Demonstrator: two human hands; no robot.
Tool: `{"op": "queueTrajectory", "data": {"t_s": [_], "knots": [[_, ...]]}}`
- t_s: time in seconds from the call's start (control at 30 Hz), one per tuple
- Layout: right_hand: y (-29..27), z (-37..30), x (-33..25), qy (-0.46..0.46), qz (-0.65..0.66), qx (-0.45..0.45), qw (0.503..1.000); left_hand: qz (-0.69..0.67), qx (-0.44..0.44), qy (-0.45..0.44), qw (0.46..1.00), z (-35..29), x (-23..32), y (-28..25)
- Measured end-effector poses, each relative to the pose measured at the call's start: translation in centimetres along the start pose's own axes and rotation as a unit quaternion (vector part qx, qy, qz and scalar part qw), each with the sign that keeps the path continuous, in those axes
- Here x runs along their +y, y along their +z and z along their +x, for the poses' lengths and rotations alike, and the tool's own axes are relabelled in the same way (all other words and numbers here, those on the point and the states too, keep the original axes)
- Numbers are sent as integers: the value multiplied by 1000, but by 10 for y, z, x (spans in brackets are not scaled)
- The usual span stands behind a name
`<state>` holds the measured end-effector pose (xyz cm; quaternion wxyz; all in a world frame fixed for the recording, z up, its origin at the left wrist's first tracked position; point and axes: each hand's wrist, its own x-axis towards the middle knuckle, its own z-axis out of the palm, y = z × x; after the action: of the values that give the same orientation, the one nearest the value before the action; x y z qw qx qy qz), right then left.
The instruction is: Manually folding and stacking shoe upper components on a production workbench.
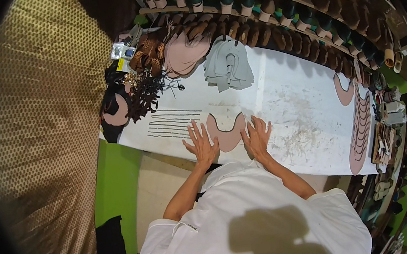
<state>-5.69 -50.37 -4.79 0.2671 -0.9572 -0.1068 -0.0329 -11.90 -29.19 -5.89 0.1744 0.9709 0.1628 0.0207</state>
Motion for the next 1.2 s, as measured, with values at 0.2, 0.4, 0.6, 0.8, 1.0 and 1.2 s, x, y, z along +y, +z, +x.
{"op": "queueTrajectory", "data": {"t_s": [0.2, 0.4, 0.6, 0.8, 1.0, 1.2], "knots": [[8, -4, 4, -37, -48, -2, 998, 28, -30, -30, 999, 7, 0, 9], [13, 0, -1, 69, 64, -4, 996, -107, 4, -184, 977, 21, 4, 7], [9, 13, 10, 107, 130, 36, 985, -170, 40, -220, 960, 27, 23, 1], [-10, 11, -3, 99, 172, 72, 977, -335, 97, -195, 917, 3, -1, 9], [-56, -9, 15, 98, 205, 81, 970, -288, 39, -187, 938, -25, 50, -23], [-85, -60, 59, 108, 199, 80, 971, -338, 40, -173, 924, -77, 89, -12]]}}
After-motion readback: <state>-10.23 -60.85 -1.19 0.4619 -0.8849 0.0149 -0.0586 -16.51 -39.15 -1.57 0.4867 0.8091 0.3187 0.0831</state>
